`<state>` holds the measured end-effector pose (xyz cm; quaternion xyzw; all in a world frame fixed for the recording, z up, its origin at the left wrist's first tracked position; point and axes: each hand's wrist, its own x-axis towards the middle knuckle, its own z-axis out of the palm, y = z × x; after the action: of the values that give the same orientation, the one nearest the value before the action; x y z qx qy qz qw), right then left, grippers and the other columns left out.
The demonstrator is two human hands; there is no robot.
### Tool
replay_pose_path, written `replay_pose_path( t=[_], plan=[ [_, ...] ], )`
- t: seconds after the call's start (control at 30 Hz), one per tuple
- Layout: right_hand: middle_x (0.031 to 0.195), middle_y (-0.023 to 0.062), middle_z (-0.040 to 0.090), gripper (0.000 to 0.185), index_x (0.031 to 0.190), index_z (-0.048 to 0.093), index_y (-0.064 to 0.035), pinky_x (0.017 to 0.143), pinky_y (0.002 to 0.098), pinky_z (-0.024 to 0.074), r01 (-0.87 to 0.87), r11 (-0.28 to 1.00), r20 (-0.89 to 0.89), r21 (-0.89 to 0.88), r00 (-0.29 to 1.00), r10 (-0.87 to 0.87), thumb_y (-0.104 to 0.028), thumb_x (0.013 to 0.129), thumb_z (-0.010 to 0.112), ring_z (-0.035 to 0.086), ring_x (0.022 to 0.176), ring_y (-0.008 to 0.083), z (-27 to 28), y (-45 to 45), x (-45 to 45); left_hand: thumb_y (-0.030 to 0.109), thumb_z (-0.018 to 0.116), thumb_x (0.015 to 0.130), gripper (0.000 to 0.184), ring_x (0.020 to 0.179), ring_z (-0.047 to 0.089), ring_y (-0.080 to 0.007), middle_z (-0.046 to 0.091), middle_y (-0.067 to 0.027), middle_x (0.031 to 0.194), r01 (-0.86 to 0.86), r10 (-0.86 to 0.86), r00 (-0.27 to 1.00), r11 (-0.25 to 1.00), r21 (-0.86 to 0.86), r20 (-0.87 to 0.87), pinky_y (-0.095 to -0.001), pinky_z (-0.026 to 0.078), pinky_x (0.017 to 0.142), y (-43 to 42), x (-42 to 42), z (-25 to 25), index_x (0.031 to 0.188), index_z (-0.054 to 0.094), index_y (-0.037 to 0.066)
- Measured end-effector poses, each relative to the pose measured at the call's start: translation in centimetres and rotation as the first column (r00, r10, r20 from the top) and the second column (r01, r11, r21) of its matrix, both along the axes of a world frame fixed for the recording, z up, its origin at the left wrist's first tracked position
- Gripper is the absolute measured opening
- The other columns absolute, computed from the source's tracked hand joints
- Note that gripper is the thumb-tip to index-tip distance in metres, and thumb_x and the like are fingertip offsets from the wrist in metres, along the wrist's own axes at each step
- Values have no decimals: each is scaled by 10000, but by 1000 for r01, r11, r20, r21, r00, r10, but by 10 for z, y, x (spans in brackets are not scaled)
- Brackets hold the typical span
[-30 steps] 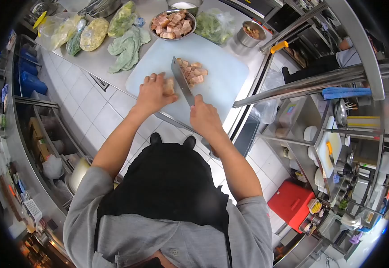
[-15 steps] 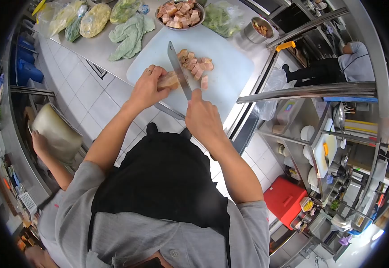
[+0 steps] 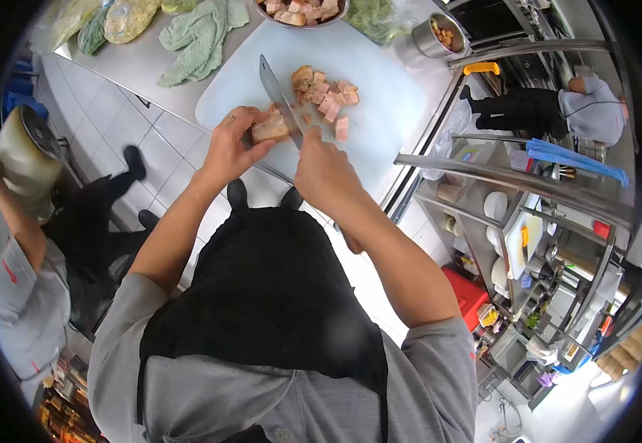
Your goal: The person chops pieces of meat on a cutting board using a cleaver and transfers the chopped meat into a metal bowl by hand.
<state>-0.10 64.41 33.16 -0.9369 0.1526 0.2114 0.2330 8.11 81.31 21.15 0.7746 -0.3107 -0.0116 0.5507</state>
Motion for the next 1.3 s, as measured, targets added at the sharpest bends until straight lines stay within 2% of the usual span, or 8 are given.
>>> replay_pose_path(
  t=[0.13, 0.33, 0.43, 0.63, 0.83, 1.07, 1.2, 1.3],
  plan=[
    [863, 361, 662, 244, 1100, 471, 56, 803, 604, 506, 137, 991, 29, -9, 990, -136, -163, 1003, 516, 653, 864, 551, -49, 16, -1, 91, 848, 731, 473, 938, 665, -301, 665, -146, 1099, -27, 28, 993, 999, -18, 113, -367, 568, 709, 0, -2, -4, 1167, 688, 5],
    [916, 336, 682, 305, 1197, 458, 70, 810, 599, 518, -44, 998, 314, 48, 949, 26, -147, 995, 526, 661, 860, 539, -60, -24, 6, 100, 853, 724, 536, 947, 649, -282, 646, -129, 1078, 12, -12, 1000, 1000, 25, 1, -365, 567, 756, 4, -3, 4, 1223, 675, 26],
    [908, 340, 679, 327, 1240, 454, 61, 804, 600, 512, 71, 997, 205, -32, 977, -63, -138, 991, 529, 661, 851, 534, -31, -15, -2, 91, 839, 716, 536, 942, 637, -276, 630, -119, 1046, -58, 59, 997, 998, -37, 44, -361, 561, 771, 6, -5, 8, 1218, 661, 35],
    [924, 341, 679, 303, 1201, 481, 62, 827, 592, 492, 104, 993, 184, 48, 977, -111, -158, 997, 529, 655, 918, 533, 14, 10, -17, 63, 791, 702, 431, 938, 634, -274, 625, -120, 1038, -26, 28, 999, 998, -51, 36, -361, 560, 769, 7, -6, -5, 1105, 642, 27],
    [903, 356, 677, 409, 1316, 398, 117, 834, 609, 504, 53, 997, 57, 58, 997, -57, -106, 990, 504, 661, 891, 546, 3, 14, -11, 78, 796, 699, 408, 924, 648, -284, 645, -122, 1030, -28, 29, 1000, 995, -97, 4, -372, 567, 772, 6, -3, -12, 1077, 654, 21],
    [938, 362, 678, 283, 1179, 454, 98, 846, 601, 517, 6, 1000, -8, -2, 1000, -6, -85, 966, 492, 673, 901, 531, -29, 20, 14, 52, 811, 684, 394, 959, 665, -321, 665, -142, 1062, -11, 23, 995, 993, -115, 99, -386, 573, 784, 5, -1, -15, 1051, 671, 25],
    [978, 357, 676, 254, 1120, 495, 62, 842, 588, 516, 82, 997, 50, 2, 995, -82, -137, 967, 538, 670, 980, 496, -56, 24, 12, 47, 818, 686, 395, 979, 662, -324, 667, -143, 1068, -17, 28, 993, 995, -99, 112, -384, 571, 790, 4, -1, -17, 1054, 674, 29],
    [979, 353, 675, 270, 1133, 500, 45, 871, 572, 510, 75, 990, 290, 123, 951, -108, -160, 968, 562, 658, 1005, 494, -74, 0, 9, 61, 827, 702, 430, 996, 653, -323, 652, -136, 1082, 4, 5, 993, 997, -75, 119, -383, 559, 834, 11, -2, -16, 1105, 680, 33]
  ],
)
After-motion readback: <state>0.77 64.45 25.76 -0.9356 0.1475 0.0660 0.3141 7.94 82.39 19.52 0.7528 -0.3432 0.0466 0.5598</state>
